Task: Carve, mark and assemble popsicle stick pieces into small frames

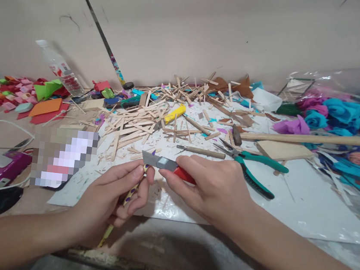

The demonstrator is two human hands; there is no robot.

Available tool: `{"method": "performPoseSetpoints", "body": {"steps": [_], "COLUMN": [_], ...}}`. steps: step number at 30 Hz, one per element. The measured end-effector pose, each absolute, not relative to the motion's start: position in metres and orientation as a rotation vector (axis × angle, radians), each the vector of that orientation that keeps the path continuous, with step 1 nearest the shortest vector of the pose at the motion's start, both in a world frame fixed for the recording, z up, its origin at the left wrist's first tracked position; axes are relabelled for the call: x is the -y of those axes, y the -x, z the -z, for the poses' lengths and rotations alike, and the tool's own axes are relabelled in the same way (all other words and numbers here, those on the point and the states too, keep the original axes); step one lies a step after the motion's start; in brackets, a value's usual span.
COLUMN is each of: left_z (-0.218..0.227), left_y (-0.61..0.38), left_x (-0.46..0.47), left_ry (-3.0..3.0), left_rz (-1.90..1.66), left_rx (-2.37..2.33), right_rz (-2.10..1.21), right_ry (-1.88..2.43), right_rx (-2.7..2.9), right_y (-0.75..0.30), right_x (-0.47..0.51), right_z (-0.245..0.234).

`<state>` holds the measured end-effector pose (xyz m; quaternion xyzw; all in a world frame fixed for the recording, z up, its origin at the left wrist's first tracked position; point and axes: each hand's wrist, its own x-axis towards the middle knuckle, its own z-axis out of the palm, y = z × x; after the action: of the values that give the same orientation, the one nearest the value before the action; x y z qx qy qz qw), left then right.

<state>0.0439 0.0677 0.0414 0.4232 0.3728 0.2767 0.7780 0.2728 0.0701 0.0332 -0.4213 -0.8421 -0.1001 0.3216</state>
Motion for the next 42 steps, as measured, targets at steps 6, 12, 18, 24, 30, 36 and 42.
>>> {"method": "performPoseSetpoints", "body": {"steps": [6, 12, 18, 24, 30, 36, 42], "left_z": [-0.039, -0.047, -0.042, -0.038, -0.037, -0.034, -0.033], "left_y": [-0.042, -0.039, -0.041, -0.041, -0.043, -0.043, -0.042], "left_x": [-0.062, -0.07, -0.072, -0.067, -0.068, -0.068, -0.067], "left_ry": [-0.902, -0.862, -0.906, -0.921, -0.918, -0.978, -0.983], "left_rz": [-0.546, -0.637, -0.652, -0.631, -0.618, -0.637, -0.628], "left_rx": [-0.748, -0.761, -0.699, -0.681, -0.668, -0.687, -0.684], "right_rz": [0.372, 0.291, 0.098, 0.002, -0.029, -0.043, -0.014], "right_ry": [1.319, 1.218, 1.065, 1.051, 1.036, 1.032, 1.022], "right_rx": [1.987, 1.972, 2.161, 2.188, 2.212, 2.223, 2.224], "right_y": [-0.284, -0.28, -0.271, -0.271, -0.271, -0.271, -0.273], "right_x": [-0.085, -0.084, -0.072, -0.072, -0.072, -0.071, -0.071], "right_z": [-0.035, -0.042, -0.039, -0.035, -0.034, -0.036, -0.036]}}
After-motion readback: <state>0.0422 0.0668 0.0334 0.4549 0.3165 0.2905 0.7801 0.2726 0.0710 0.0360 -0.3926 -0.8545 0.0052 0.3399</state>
